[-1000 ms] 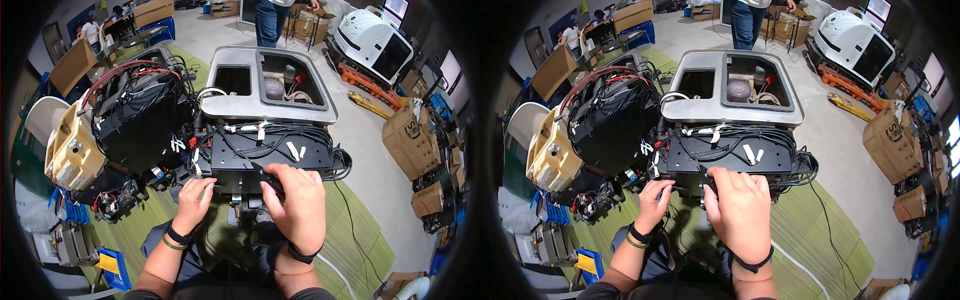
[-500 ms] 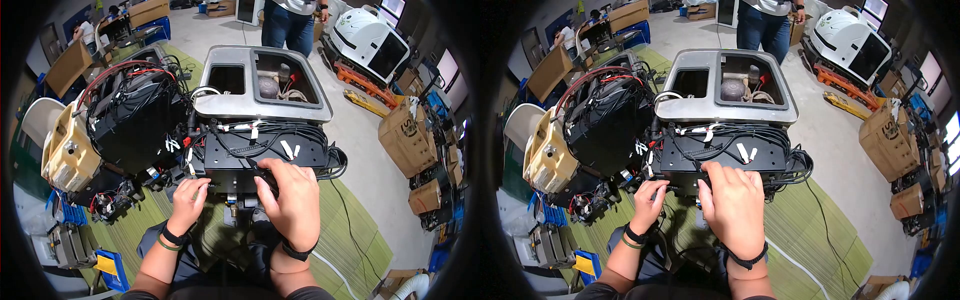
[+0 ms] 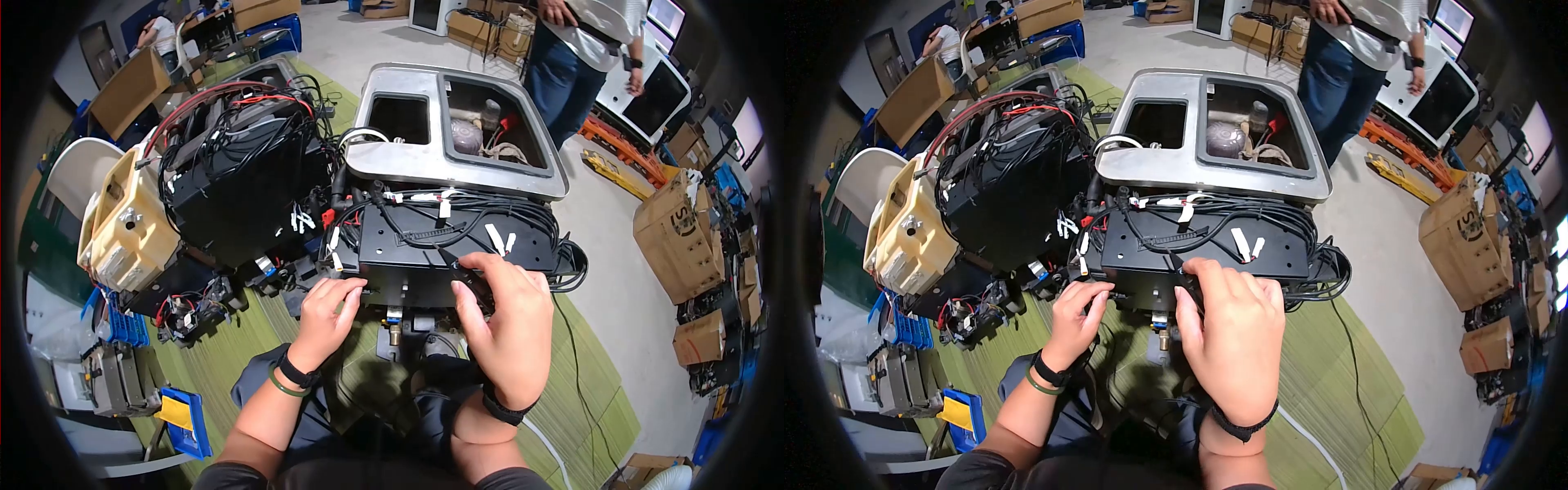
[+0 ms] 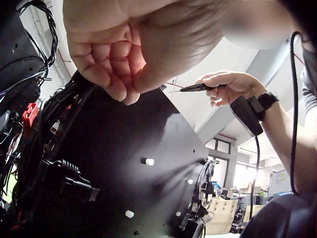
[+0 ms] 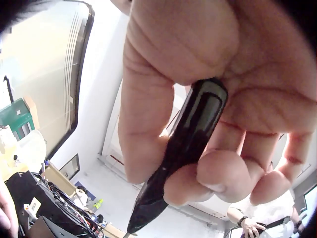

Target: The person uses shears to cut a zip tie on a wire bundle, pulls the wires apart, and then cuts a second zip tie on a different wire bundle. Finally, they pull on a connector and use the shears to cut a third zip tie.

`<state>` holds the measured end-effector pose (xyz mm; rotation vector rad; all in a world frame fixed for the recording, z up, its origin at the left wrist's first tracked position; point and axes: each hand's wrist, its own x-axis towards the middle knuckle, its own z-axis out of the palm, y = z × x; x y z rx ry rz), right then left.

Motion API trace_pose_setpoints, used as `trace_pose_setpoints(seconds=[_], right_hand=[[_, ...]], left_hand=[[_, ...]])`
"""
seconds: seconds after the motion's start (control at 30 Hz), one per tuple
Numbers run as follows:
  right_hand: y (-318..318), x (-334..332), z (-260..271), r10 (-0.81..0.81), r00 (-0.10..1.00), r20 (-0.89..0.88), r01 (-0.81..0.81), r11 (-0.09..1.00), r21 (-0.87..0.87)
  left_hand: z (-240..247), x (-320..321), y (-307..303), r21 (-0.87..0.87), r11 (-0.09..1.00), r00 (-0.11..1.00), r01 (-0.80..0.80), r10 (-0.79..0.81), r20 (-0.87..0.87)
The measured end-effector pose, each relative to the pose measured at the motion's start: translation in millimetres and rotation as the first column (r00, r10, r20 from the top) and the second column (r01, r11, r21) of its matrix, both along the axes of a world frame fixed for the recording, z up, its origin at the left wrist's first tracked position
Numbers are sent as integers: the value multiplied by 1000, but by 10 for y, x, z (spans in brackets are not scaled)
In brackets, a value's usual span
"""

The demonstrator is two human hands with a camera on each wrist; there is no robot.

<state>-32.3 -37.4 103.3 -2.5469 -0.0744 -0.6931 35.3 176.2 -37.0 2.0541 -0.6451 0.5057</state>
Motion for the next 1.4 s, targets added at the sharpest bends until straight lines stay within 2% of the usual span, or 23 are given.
trace_pose_setpoints(seconds=[0.2, 0.47, 1.2, 1.33, 1.4], right_hand=[[12, 17, -17, 8, 1000, 13, -8, 1000, 9], [20, 31, -18, 23, 999, 42, -22, 1000, -16], [-89, 28, -24, -1, 998, 70, -3, 999, 50], [-152, 19, -15, -13, 995, 97, 6, 997, 79], [-194, 60, -20, -18, 992, 126, -4, 984, 177]], left_hand=[[-11, -8, 22, 39, 999, 999, -17, 18, -33], [-12, -11, 6, 26, 1000, 999, -15, 15, -32], [-39, -7, -36, 16, 1000, 1000, 4, -4, -29], [-44, -33, -59, 30, 1000, 995, 7, -4, -96], [-12, -48, -65, 43, 999, 1000, 7, -7, -9]])
